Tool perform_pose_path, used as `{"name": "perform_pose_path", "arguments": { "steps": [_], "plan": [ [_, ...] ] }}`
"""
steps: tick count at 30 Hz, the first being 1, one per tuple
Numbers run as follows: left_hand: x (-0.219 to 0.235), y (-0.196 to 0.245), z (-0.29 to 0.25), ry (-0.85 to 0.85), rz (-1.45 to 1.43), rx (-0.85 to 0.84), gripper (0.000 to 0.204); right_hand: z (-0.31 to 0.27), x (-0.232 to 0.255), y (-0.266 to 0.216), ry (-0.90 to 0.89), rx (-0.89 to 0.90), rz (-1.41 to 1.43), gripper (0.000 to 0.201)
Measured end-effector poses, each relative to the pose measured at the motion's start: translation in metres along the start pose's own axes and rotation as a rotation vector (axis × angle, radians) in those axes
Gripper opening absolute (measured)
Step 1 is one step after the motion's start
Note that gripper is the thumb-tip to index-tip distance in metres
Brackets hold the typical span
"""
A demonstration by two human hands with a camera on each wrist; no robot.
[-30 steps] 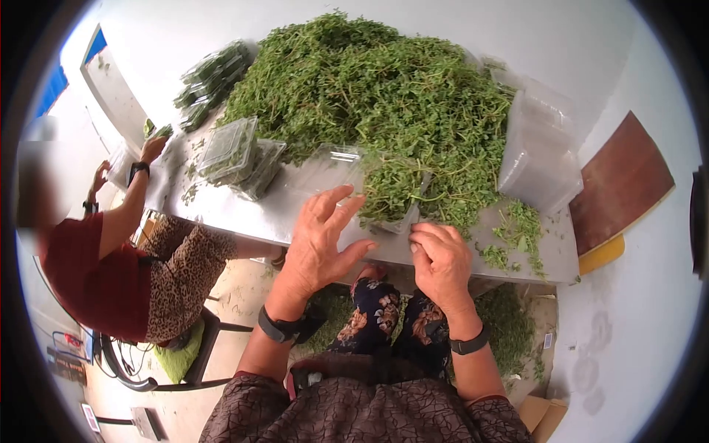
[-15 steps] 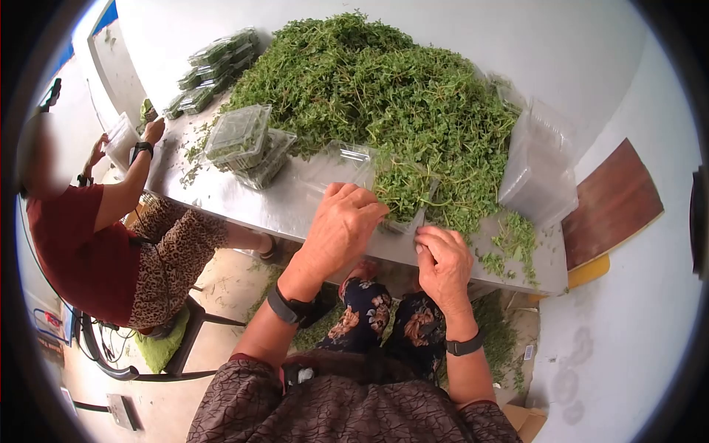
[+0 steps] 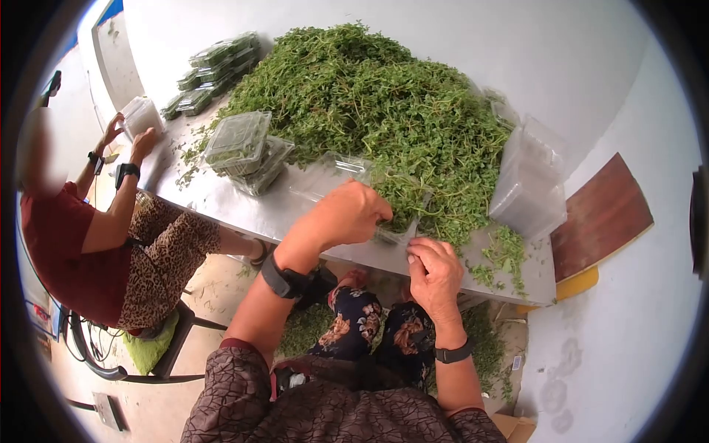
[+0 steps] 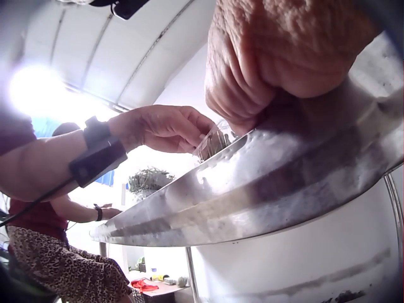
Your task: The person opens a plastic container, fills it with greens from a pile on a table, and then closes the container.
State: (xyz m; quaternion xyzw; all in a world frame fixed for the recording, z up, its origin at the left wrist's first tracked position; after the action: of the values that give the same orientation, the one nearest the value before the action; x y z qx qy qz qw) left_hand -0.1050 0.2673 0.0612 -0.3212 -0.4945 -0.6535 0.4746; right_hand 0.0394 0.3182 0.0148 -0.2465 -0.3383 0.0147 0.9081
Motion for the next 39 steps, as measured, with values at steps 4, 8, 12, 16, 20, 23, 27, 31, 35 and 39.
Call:
{"name": "perform_pose_path", "arguments": {
  "steps": [4, 8, 12, 16, 20, 23, 27, 31, 35, 39],
  "plan": [
    [0.019, 0.011, 0.001, 0.201, -0.029, -0.066, 0.014, -0.001, 0.0, 0.0, 0.007, -0.001, 0.016, 0.014],
    [0.009, 0.014, 0.005, 0.305, -0.003, -0.148, 0.011, 0.001, 0.001, -0.002, 0.005, 0.007, 0.011, 0.013],
    [-0.018, 0.023, 0.008, 0.153, -0.053, -0.192, 0.011, 0.001, 0.0, -0.002, -0.014, 0.01, 0.003, 0.014],
    [-0.025, 0.017, 0.013, -0.033, -0.083, -0.019, 0.011, 0.0, 0.0, -0.001, -0.008, 0.019, 0.003, 0.014],
    [-0.012, 0.01, 0.014, 0.096, -0.214, -0.002, 0.014, 0.001, 0.0, -0.001, -0.022, 0.008, 0.014, 0.014],
    [0.001, 0.011, 0.011, 0.345, 0.039, -0.067, 0.018, 0.0, -0.001, -0.001, -0.022, 0.006, 0.01, 0.014],
    [-0.004, 0.008, 0.01, 0.388, -0.002, -0.088, 0.021, 0.001, 0.0, -0.003, -0.014, 0.029, -0.015, 0.014],
    [-0.021, 0.009, 0.016, 0.155, -0.073, -0.138, 0.013, 0.001, 0.0, -0.003, -0.018, 0.026, -0.028, 0.015],
    [-0.023, 0.005, 0.017, 0.08, -0.114, -0.116, 0.01, 0.001, 0.0, -0.003, -0.014, 0.021, -0.023, 0.014],
    [0.009, 0.017, 0.012, 0.206, -0.077, -0.05, 0.011, 0.001, 0.001, -0.003, 0.003, 0.012, -0.018, 0.014]
  ]
}}
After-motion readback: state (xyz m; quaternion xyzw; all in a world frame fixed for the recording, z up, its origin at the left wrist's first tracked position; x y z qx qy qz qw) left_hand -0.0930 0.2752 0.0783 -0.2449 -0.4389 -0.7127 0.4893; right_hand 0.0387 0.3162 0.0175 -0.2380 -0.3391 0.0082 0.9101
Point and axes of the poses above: each hand's wrist, its own z-axis towards the middle knuckle, its own x-axis out of the back of the hand, y = z × x, the point moved 8 cm from there along z, towards the middle knuckle, and after that the axes turned 3 degrees about -y, right-handed, at the moved point
